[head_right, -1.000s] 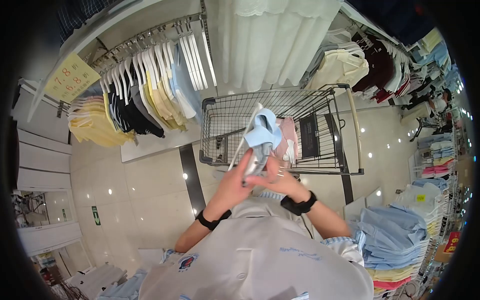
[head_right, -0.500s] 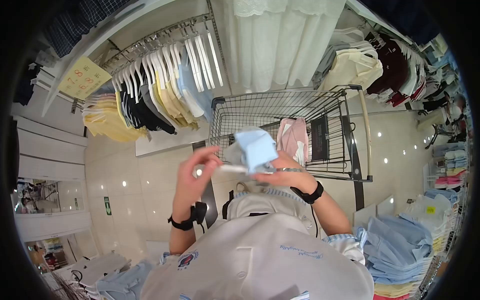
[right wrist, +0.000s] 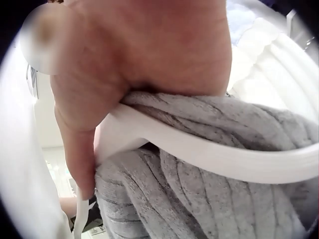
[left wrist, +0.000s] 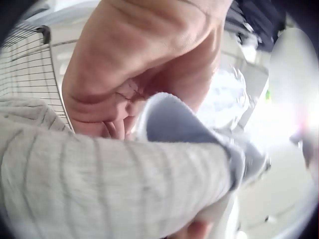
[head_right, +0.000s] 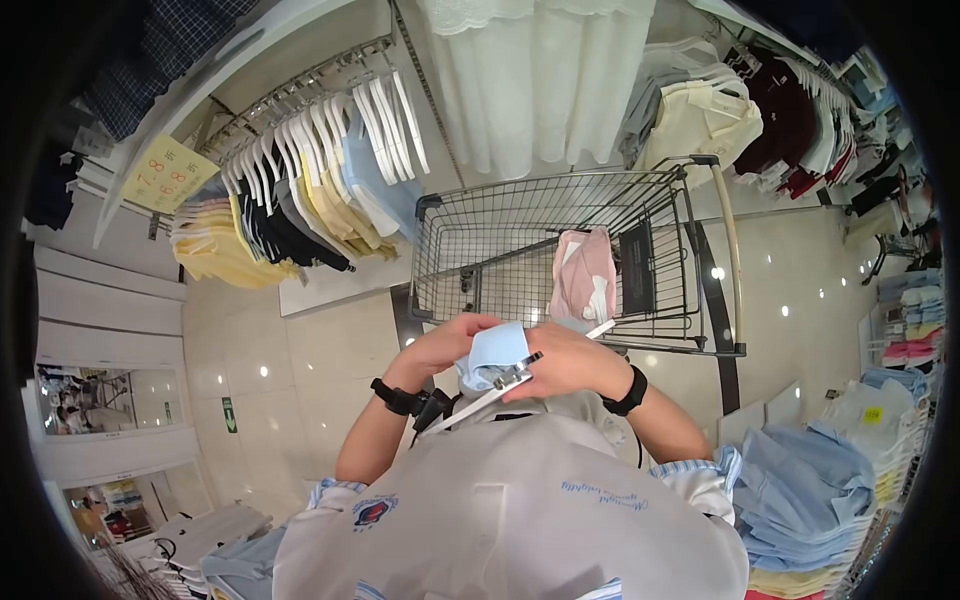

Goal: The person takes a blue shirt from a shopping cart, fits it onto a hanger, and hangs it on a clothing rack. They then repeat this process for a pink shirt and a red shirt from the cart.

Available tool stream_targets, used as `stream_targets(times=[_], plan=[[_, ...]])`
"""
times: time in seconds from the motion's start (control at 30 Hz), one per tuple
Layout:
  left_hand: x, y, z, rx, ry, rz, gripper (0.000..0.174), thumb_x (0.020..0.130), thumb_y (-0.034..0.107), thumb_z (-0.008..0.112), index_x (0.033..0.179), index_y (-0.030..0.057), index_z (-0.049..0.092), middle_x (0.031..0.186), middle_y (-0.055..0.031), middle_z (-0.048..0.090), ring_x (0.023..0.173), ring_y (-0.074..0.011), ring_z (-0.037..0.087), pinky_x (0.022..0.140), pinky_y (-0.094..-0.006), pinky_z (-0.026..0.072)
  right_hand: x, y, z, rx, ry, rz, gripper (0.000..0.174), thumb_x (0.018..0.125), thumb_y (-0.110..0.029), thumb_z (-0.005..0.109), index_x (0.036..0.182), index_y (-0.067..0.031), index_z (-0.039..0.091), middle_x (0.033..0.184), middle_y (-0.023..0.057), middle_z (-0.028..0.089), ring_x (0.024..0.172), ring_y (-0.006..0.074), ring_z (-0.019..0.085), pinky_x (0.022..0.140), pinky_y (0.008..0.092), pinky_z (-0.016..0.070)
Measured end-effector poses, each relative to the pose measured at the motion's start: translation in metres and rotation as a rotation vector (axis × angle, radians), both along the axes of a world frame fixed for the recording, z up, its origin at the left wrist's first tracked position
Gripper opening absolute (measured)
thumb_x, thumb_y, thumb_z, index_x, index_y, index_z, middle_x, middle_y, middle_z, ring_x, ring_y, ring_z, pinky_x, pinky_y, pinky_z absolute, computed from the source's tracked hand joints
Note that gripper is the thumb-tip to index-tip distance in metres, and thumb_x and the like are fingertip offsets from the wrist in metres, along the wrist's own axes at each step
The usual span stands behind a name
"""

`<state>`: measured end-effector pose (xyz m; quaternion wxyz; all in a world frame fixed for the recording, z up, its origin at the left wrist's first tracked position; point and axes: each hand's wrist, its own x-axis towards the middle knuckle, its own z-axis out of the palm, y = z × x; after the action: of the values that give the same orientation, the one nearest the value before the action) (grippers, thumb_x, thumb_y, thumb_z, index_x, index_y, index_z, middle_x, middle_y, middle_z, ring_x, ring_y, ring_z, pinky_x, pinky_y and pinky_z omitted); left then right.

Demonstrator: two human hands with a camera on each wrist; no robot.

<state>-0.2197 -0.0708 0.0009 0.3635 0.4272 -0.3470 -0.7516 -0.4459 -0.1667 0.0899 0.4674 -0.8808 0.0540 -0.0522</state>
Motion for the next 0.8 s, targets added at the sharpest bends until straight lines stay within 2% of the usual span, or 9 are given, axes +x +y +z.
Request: stream_targets(times=[0.13,0.2,0.4,0.47,0.6,0.63,0.7,0.73,0.8], plan=[[0.033,0.000,0.012,-0.002,0.202,0.159,0.031,0.101,0.011,0.068,0.131,0.0044,0.062,0.118,-0.0093,0.073,0.104,-0.0150,0.070,0.091,-0.0302,0.0569,-0.018,-0.009,-0.018,-0.040,-0.046,-0.006,0.037,0.077,-0.018,0.082,0.111,-0.0081,0.071,0.098,0.0152,0.072,0.087,0.0410,0.068,0.075,0.0453,0.0565],[0.049,0.003,0.018,-0.008,0.198,0.478,0.029,0.103,0.008,0.065,0.132,0.0065,0.058,0.113,-0.0099,0.074,0.104,-0.0168,0.072,0.088,-0.0314,0.0607,-0.027,-0.011,-0.027,-0.084,-0.057,-0.143,0.031,0.077,-0.013,0.077,0.107,-0.0073,0.071,0.096,0.0171,0.070,0.086,0.0415,0.068,0.075,0.0454,0.0566],[0.015,0.008,0.025,0.196,0.218,0.656,0.038,0.102,0.029,0.069,0.131,0.0053,0.058,0.109,-0.0094,0.072,0.102,-0.0213,0.072,0.086,-0.0363,0.0584,-0.028,-0.018,-0.044,-0.348,-0.152,-0.241,0.036,0.068,-0.013,0.080,0.102,-0.0058,0.071,0.099,0.0146,0.069,0.093,0.0369,0.066,0.079,0.0441,0.0551],[0.006,0.007,0.048,-0.013,-0.819,0.100,0.051,0.098,0.037,0.072,0.130,-0.0002,0.061,0.107,-0.0123,0.074,0.100,-0.0264,0.073,0.086,-0.0382,0.0578,-0.024,-0.014,-0.043,-0.410,-0.159,-0.238,0.037,0.067,-0.013,0.080,0.101,-0.0052,0.071,0.101,0.0129,0.068,0.094,0.0352,0.066,0.081,0.0435,0.0545],[0.015,0.005,0.018,-0.068,-1.231,-0.282,0.057,0.095,0.044,0.072,0.127,-0.0035,0.067,0.101,-0.0216,0.075,0.097,-0.0322,0.074,0.087,-0.0405,0.0575,-0.018,-0.005,-0.029,-0.531,-0.138,-0.100,0.038,0.065,-0.015,0.084,0.099,-0.0038,0.070,0.102,0.0101,0.066,0.096,0.0334,0.065,0.086,0.0436,0.0547],[0.020,0.005,0.000,-0.066,-1.234,-0.282,0.057,0.095,0.044,0.072,0.127,-0.0035,0.067,0.101,-0.0216,0.075,0.097,-0.0322,0.074,0.087,-0.0405,0.0575,-0.018,-0.004,-0.028,-0.548,-0.116,-0.050,0.040,0.067,-0.015,0.083,0.102,-0.0030,0.069,0.103,0.0082,0.066,0.100,0.0308,0.064,0.089,0.0431,0.0537],[0.028,0.004,-0.021,-0.194,-1.385,0.199,0.041,0.104,0.030,0.063,0.133,0.0006,0.062,0.115,-0.0159,0.075,0.098,-0.0314,0.073,0.085,-0.0455,0.0572,-0.021,-0.004,-0.034,-0.537,-0.081,-0.086,0.041,0.068,-0.017,0.083,0.105,-0.0033,0.070,0.105,0.0084,0.067,0.102,0.0308,0.064,0.090,0.0425,0.0542],[0.033,0.003,-0.020,-0.198,-1.387,0.194,0.041,0.104,0.030,0.063,0.133,0.0006,0.062,0.115,-0.0159,0.075,0.098,-0.0314,0.073,0.085,-0.0455,0.0572,-0.023,-0.004,-0.037,-0.527,-0.043,-0.123,0.043,0.069,-0.018,0.084,0.107,-0.0037,0.070,0.108,0.0086,0.067,0.104,0.0309,0.064,0.090,0.0419,0.0546],[0.044,0.002,-0.013,0.074,-0.139,0.878,0.036,0.109,0.023,0.054,0.135,-0.0010,0.059,0.127,-0.0132,0.071,0.110,-0.0282,0.070,0.094,-0.0429,0.0565,-0.032,-0.007,-0.039,-0.471,-0.047,-0.219,0.047,0.071,-0.017,0.083,0.114,-0.0045,0.070,0.111,0.0096,0.068,0.103,0.0312,0.066,0.089,0.0416,0.0556]])
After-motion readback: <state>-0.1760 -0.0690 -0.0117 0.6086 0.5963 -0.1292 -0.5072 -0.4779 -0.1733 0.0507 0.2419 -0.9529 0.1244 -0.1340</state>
